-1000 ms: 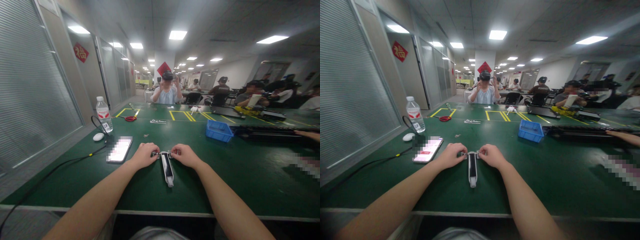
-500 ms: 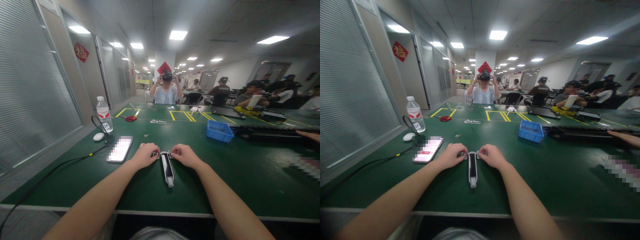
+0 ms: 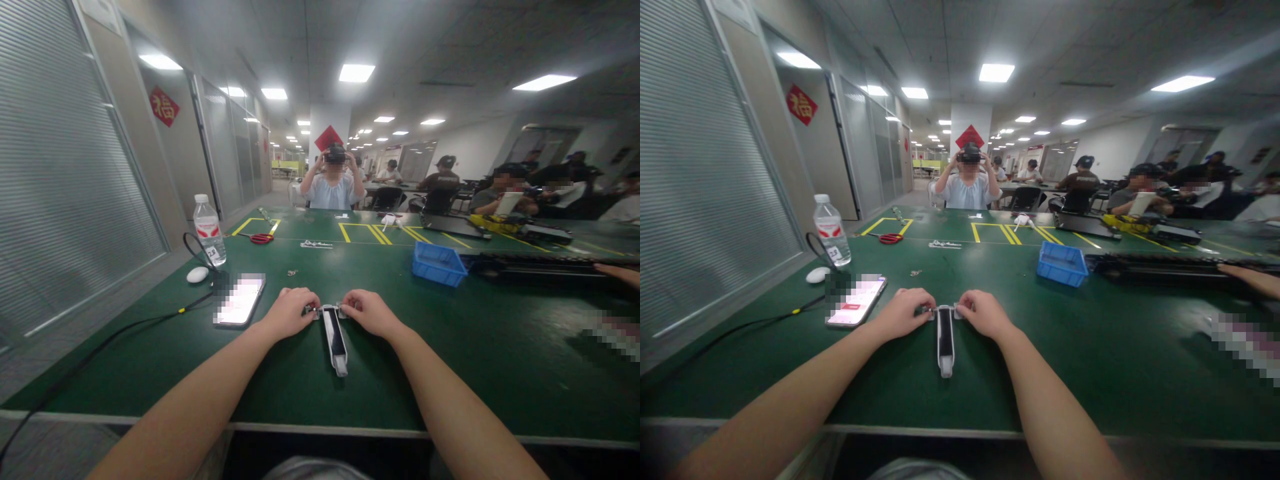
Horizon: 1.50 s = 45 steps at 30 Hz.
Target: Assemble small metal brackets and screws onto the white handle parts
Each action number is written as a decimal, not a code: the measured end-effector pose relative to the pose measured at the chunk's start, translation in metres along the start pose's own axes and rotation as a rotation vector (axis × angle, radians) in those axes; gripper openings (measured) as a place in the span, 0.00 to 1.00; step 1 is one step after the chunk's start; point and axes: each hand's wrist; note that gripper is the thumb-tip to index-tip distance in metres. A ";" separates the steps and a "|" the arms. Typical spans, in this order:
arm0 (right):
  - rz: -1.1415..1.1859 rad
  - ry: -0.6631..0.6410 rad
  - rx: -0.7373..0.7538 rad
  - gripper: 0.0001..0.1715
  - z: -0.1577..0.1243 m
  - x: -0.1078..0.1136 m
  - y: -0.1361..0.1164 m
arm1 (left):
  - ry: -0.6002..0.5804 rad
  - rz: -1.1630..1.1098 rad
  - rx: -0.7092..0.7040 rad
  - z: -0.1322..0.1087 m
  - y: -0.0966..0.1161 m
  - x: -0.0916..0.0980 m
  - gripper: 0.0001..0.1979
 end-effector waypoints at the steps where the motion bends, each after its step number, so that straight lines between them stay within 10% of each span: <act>1: -0.004 -0.001 -0.001 0.08 0.000 0.000 -0.001 | -0.001 -0.001 0.001 0.000 0.000 0.000 0.06; 45: -0.017 0.003 0.030 0.07 0.000 0.001 -0.003 | -0.014 -0.010 0.009 -0.001 0.001 0.002 0.06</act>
Point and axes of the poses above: each hand's wrist, its own z-axis towards the middle knuckle, its own x-axis out of the back of the hand, y = z × x, and after that the axes turned 14 degrees about x, right-handed
